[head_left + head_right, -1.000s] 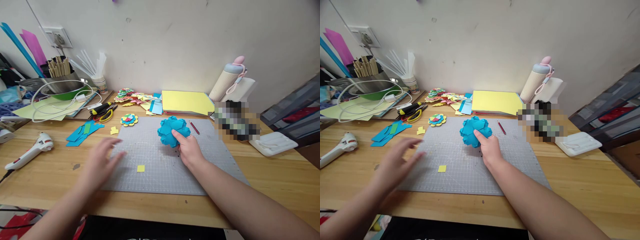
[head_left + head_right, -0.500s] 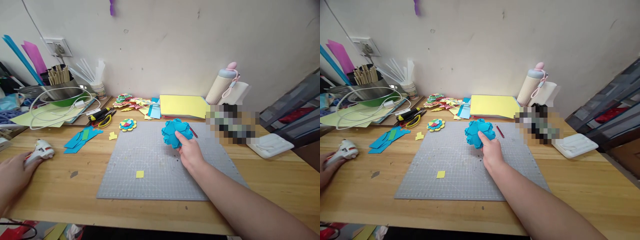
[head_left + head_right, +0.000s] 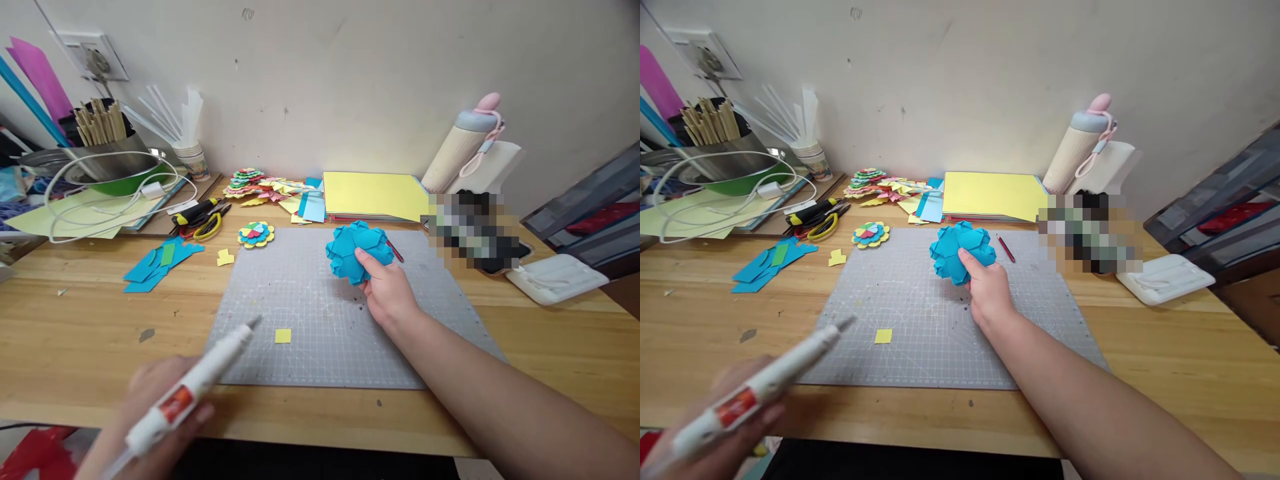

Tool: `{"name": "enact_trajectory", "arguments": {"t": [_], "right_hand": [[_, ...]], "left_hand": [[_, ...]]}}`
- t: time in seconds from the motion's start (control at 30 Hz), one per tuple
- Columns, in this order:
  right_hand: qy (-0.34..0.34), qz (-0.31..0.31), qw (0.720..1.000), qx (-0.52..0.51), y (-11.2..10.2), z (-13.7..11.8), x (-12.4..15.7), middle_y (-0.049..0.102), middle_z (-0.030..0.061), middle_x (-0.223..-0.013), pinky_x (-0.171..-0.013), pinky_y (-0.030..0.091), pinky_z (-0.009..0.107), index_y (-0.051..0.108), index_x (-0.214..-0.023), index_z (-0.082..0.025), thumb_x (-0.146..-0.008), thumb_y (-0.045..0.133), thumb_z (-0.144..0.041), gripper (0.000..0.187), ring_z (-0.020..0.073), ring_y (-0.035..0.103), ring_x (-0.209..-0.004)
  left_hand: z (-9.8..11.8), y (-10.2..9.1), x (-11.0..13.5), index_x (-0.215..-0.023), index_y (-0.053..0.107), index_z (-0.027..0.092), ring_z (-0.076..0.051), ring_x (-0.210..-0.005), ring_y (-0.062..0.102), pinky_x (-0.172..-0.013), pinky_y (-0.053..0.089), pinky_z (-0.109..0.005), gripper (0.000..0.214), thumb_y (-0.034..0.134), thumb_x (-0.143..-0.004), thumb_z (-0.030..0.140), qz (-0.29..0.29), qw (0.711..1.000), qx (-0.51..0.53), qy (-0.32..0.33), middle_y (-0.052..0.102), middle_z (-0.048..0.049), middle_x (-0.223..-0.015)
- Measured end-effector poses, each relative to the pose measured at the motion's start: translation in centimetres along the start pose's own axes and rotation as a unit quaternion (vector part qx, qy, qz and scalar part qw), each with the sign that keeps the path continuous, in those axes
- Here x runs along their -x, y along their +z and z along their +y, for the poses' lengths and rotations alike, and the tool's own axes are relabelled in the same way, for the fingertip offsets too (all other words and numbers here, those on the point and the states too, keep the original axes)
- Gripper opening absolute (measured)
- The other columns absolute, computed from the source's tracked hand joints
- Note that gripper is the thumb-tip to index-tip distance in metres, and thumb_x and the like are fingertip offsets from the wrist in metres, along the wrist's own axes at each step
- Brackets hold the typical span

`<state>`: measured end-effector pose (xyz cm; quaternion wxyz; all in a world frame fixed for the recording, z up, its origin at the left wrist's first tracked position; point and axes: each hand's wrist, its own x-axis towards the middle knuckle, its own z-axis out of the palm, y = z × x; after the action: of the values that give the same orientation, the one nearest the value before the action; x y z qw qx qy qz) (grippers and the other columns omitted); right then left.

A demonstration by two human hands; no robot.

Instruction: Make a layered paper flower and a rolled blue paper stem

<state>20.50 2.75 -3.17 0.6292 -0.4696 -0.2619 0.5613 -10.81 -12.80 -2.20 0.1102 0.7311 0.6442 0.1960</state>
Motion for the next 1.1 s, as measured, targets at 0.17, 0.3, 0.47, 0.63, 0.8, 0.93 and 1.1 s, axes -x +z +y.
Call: {"name": "enact_trajectory", "arguments": {"t": [0.17,0.3,0.47,0.63,0.8,0.93,1.1], "right_hand": [[-0.006,-0.014,1.000,0.007,-0.2,0.2,-0.2,0.077,0.0018,-0.081,-0.059,0.053,0.030,0.072,-0.085,-0.022,-0.061,0.083,-0.037,0.030,0.0210,0.070,-0.071],[-0.005,-0.013,0.999,0.030,-0.3,0.1,-0.3,0.076,0.0013,-0.078,-0.056,0.050,0.029,0.072,-0.088,-0.023,-0.061,0.082,-0.041,0.034,0.0218,0.069,-0.072],[-0.004,-0.021,0.999,0.027,-0.1,-0.2,-0.1,0.076,0.0015,-0.079,-0.057,0.051,0.031,0.071,-0.089,-0.024,-0.059,0.083,-0.041,0.036,0.0229,0.069,-0.073],[-0.001,-0.020,1.000,0.018,0.0,-0.2,0.0,0.076,0.0022,-0.080,-0.063,0.055,0.035,0.071,-0.087,-0.023,-0.057,0.084,-0.041,0.038,0.0248,0.070,-0.076],[-0.001,-0.022,1.000,0.023,0.0,-0.2,0.0,0.076,0.0010,-0.078,-0.061,0.054,0.033,0.070,-0.087,-0.023,-0.057,0.084,-0.042,0.037,0.0237,0.070,-0.074],[0.000,-0.018,1.000,0.022,0.0,-0.3,0.1,0.076,0.0017,-0.080,-0.064,0.055,0.035,0.071,-0.085,-0.023,-0.058,0.083,-0.041,0.036,0.0244,0.071,-0.077],[0.003,-0.019,1.000,0.024,0.1,-0.3,0.1,0.076,0.0018,-0.079,-0.062,0.055,0.035,0.071,-0.085,-0.023,-0.057,0.084,-0.042,0.036,0.0248,0.071,-0.076]], "left_hand": [[3.8,1.0,-0.8,-0.073,0.059,0.025,-0.021,-0.073,0.058,-0.065,0.046,-0.033,0.030,0.051,-0.088,0.049,-0.039,0.997,0.052,0.044,0.064,-0.0006,-0.077],[3.2,1.1,-1.0,-0.084,0.061,0.026,-0.022,-0.080,0.060,-0.070,0.045,-0.035,0.026,0.051,-0.088,0.049,-0.013,0.999,0.038,0.030,0.065,-0.0009,-0.085],[2.3,1.2,-0.8,-0.091,0.059,0.026,-0.021,-0.078,0.061,-0.070,0.044,-0.034,0.019,0.052,-0.089,0.043,-0.040,0.996,0.010,0.085,0.066,0.0006,-0.085],[1.8,1.5,-0.9,-0.093,0.059,0.026,-0.022,-0.080,0.062,-0.070,0.045,-0.035,0.020,0.050,-0.090,0.043,-0.030,0.996,-0.005,0.087,0.066,-0.0005,-0.087],[2.6,1.4,-1.1,-0.084,0.062,0.025,-0.021,-0.072,0.060,-0.067,0.044,-0.034,0.025,0.051,-0.088,0.047,-0.029,0.997,0.011,0.073,0.065,0.0005,-0.078],[3.6,1.2,-1.0,-0.082,0.064,0.025,-0.022,-0.079,0.060,-0.073,0.043,-0.036,0.031,0.049,-0.089,0.051,-0.028,0.999,0.018,0.016,0.067,-0.0010,-0.082],[4.0,1.3,-0.8,-0.077,0.062,0.024,-0.023,-0.079,0.059,-0.075,0.042,-0.037,0.036,0.048,-0.089,0.054,-0.039,0.999,0.033,-0.009,0.066,-0.0014,-0.081]]}}
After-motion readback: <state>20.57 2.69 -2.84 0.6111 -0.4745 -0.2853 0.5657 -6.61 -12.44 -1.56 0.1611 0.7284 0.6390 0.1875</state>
